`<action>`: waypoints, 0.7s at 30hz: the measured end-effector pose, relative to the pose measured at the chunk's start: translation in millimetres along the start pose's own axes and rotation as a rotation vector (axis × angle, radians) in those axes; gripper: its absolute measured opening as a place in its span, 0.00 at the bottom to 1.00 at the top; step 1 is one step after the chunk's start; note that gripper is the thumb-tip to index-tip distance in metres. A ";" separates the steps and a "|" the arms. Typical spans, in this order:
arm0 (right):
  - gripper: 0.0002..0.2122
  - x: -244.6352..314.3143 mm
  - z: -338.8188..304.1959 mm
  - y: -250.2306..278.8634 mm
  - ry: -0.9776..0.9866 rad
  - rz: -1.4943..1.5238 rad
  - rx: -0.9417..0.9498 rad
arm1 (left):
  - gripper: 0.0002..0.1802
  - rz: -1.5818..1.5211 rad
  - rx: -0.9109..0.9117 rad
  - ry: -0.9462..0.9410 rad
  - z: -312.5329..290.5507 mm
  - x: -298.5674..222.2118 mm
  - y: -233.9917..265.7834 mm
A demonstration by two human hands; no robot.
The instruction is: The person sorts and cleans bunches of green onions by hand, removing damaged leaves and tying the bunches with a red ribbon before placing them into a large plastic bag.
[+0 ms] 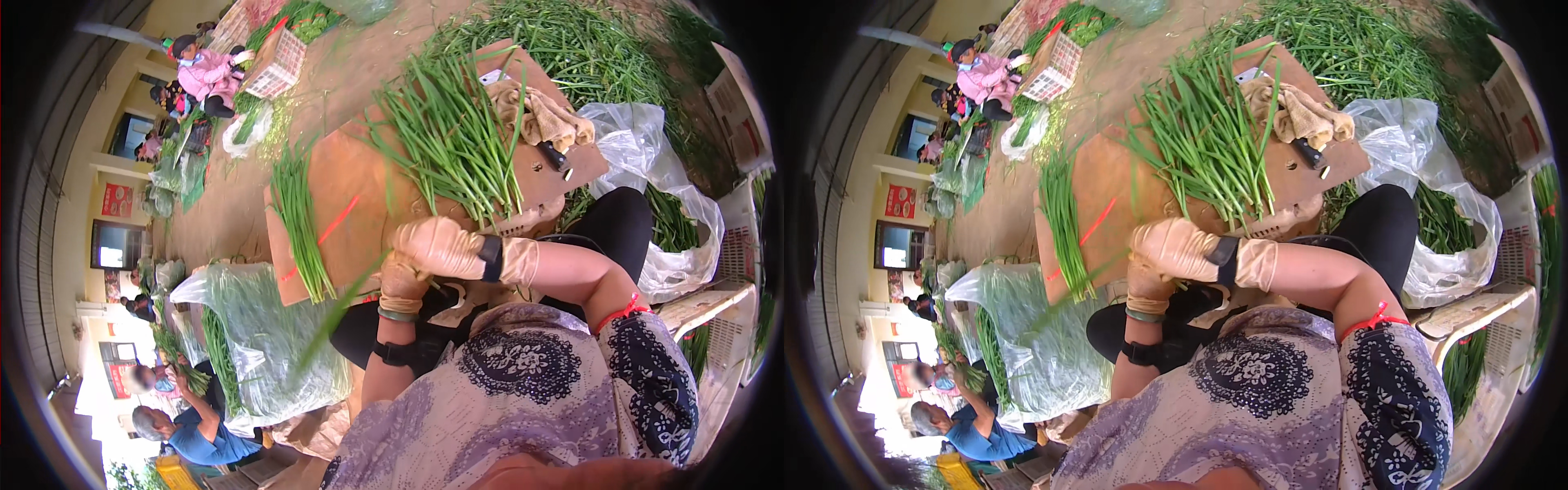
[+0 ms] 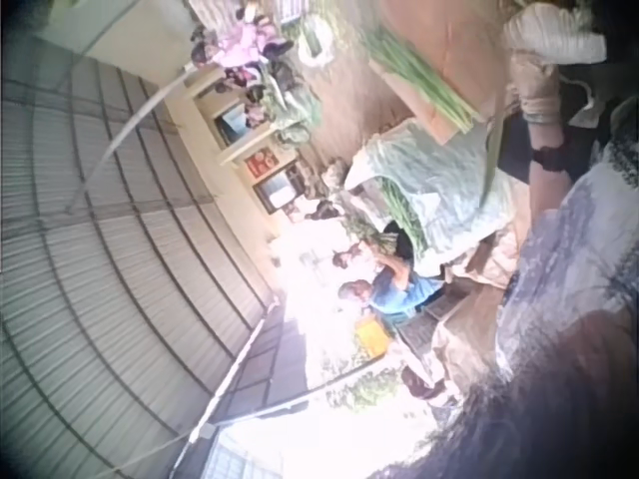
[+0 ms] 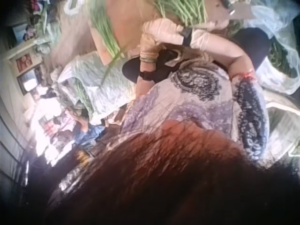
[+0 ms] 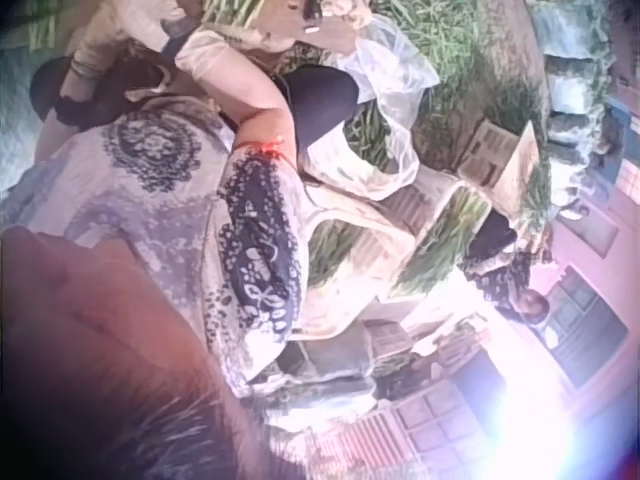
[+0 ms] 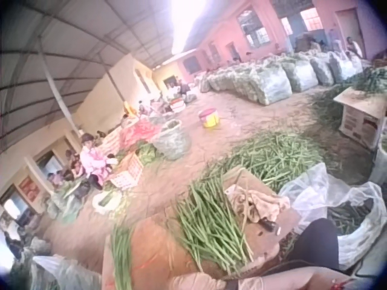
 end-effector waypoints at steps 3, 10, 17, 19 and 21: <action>0.03 9.9 -2.5 -4.1 0.104 0.170 0.006 | 0.20 0.011 -0.127 -0.062 -1.3 0.1 -2.9; 0.08 -53.8 8.9 -36.7 -0.539 1.314 0.315 | 0.10 -1.926 -0.528 0.482 16.5 25.0 -11.8; 0.09 -70.1 15.0 -2.0 -0.740 1.348 0.426 | 0.07 -1.845 -0.570 0.083 58.0 4.2 29.6; 0.09 -68.8 25.6 26.2 -0.555 1.268 0.380 | 0.12 -1.322 -0.661 0.376 41.6 26.6 29.1; 0.09 -123.0 44.9 78.4 -0.390 1.299 0.112 | 0.14 -1.236 -0.603 0.511 11.5 39.5 13.2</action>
Point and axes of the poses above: each hand's wrist, its own z-axis towards the middle knuckle, its own y-axis out of the back of the hand, x = y × z, the point moved 10 cm from there along z, towards the middle knuckle, and after that the axes turned 7 degrees about -y, right-handed, at the moved point
